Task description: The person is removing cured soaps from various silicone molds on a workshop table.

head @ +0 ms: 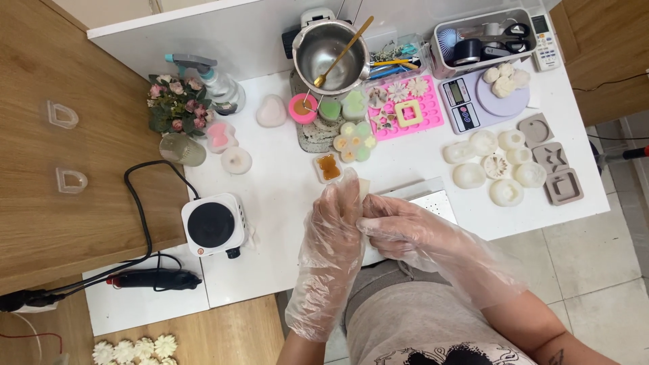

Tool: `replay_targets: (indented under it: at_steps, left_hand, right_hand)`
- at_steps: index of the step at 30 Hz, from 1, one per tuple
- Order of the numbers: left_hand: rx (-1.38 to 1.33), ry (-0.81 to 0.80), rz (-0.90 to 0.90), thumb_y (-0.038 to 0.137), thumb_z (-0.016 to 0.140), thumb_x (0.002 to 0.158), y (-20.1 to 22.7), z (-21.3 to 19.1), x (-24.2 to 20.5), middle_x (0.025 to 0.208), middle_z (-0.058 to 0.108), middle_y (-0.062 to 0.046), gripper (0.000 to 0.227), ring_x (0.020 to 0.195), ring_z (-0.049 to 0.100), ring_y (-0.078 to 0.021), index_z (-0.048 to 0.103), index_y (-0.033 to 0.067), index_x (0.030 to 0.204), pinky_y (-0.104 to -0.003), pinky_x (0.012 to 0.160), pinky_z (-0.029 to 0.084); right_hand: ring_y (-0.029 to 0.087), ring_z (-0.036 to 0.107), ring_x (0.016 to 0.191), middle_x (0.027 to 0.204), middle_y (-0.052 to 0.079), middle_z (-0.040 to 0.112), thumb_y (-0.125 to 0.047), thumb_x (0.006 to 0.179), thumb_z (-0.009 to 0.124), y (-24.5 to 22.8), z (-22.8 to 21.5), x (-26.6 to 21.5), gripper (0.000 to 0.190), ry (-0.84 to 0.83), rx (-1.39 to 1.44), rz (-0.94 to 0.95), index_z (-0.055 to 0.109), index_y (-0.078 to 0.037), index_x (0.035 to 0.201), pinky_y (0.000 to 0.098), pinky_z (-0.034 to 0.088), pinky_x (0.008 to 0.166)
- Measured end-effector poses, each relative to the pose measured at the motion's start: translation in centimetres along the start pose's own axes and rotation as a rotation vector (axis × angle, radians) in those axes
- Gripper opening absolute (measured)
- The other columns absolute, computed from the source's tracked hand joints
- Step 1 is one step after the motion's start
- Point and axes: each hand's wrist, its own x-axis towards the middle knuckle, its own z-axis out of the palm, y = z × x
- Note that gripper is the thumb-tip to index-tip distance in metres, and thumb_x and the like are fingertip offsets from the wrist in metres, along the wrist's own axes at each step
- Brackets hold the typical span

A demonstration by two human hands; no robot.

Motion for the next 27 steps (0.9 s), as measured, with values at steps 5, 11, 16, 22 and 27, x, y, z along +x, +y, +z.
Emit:
replay_targets:
  at_steps: [5,11,16,22,27]
  left_hand:
    - [0.034,-0.005,0.013,0.002,0.058,0.086,0.0,-0.4,0.4,0.136,0.047,-0.019,0.072,0.118,0.053,-0.0308,0.034,-0.0008,0.154,-0.040,0.099,0.047]
    - [-1.053,0.126,-0.337,0.017,0.084,0.079,-2.5,6.4,0.1,0.124,0.067,-0.013,0.076,0.112,0.069,-0.0221,0.045,0.0156,0.144,-0.038,0.094,0.062]
    - [-2.138,0.029,-0.816,0.031,0.078,0.089,-5.6,11.9,-0.5,0.130,0.061,-0.011,0.063,0.106,0.069,-0.0282,0.047,0.0178,0.142,-0.040,0.079,0.064]
    - [-1.980,-0.004,-0.960,0.042,0.077,0.082,-6.1,11.9,1.7,0.129,0.063,-0.013,0.069,0.104,0.068,-0.0328,0.042,0.0264,0.139,-0.044,0.077,0.062]
    - [-1.588,-0.097,-0.791,0.037,0.079,0.084,-4.9,9.0,0.4,0.133,0.064,-0.010,0.065,0.114,0.071,-0.0255,0.054,0.0221,0.143,-0.040,0.090,0.066]
  right_hand:
    - [0.002,0.037,0.051,0.070,-0.006,0.046,-0.023,0.097,0.067,0.5,0.0,0.1,0.027,0.030,0.114,0.008,0.057,-0.003,0.111,0.0202,0.028,0.044]
    - [0.004,0.038,0.048,0.065,-0.006,0.047,-0.028,0.098,0.063,0.0,-2.1,-0.7,0.024,0.053,-0.244,-0.093,0.058,-0.006,0.104,0.0210,0.031,0.041]
    - [0.006,0.038,0.048,0.062,-0.005,0.044,-0.028,0.100,0.061,-0.3,-4.5,-2.6,0.021,0.229,-0.219,-0.267,0.059,-0.006,0.102,0.0229,0.033,0.041]
    - [0.005,0.039,0.053,0.065,-0.006,0.041,-0.029,0.102,0.062,0.6,-6.5,-3.6,0.024,0.385,-0.096,-0.351,0.057,-0.005,0.103,0.0225,0.033,0.046]
    - [0.005,0.038,0.052,0.062,-0.006,0.038,-0.031,0.100,0.063,1.0,-7.4,-3.8,0.026,0.445,-0.077,-0.355,0.057,-0.006,0.103,0.0219,0.031,0.045]
